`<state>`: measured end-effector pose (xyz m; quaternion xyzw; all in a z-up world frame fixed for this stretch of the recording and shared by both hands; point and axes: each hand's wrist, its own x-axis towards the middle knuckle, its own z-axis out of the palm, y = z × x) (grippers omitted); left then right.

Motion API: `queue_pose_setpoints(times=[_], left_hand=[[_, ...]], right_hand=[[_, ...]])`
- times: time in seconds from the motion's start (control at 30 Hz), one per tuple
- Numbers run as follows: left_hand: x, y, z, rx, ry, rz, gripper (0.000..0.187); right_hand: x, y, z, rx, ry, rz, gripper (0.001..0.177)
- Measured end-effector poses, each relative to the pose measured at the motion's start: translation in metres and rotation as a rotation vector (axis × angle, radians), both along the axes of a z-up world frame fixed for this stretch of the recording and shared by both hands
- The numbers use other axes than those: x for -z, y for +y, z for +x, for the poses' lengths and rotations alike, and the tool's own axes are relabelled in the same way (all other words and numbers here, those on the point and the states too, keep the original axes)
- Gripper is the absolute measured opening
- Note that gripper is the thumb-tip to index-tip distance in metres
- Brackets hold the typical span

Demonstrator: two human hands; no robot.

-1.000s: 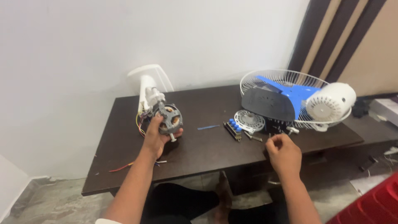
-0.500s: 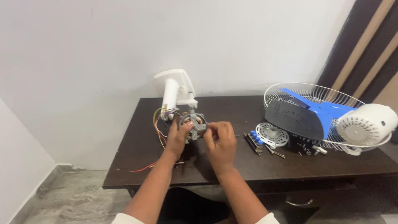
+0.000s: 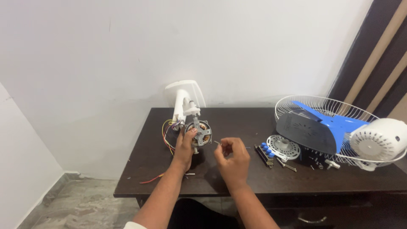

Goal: The person works on a disassembled electric fan motor, using a screwdriver to adjust internal components and a plastic tool to manipulate parts. They handle the motor housing, wires, and screws while seated on the floor.

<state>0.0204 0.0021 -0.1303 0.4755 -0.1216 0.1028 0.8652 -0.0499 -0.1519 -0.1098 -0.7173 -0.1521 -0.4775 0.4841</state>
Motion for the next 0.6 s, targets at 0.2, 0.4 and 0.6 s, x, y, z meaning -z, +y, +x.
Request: queue_pose_setpoints(times=[0.2, 0.4, 0.6], left_hand=[[-0.001, 0.002, -0.003, -0.007, 0.100, -0.025, 0.042], [-0.001, 0.000, -0.006, -0.081, -0.026, 0.084, 0.042], [0.001, -0.002, -0.007, -0.086, -0.024, 0.065, 0.040]], right_hand=[[-0.001, 0.000, -0.005, -0.066, -0.069, -0.035, 0.016], [-0.004, 0.000, -0.011, -0.044, -0.117, -0.147, 0.019], [-0.004, 0.001, -0.013, -0.022, -0.106, -0.153, 0.016]])
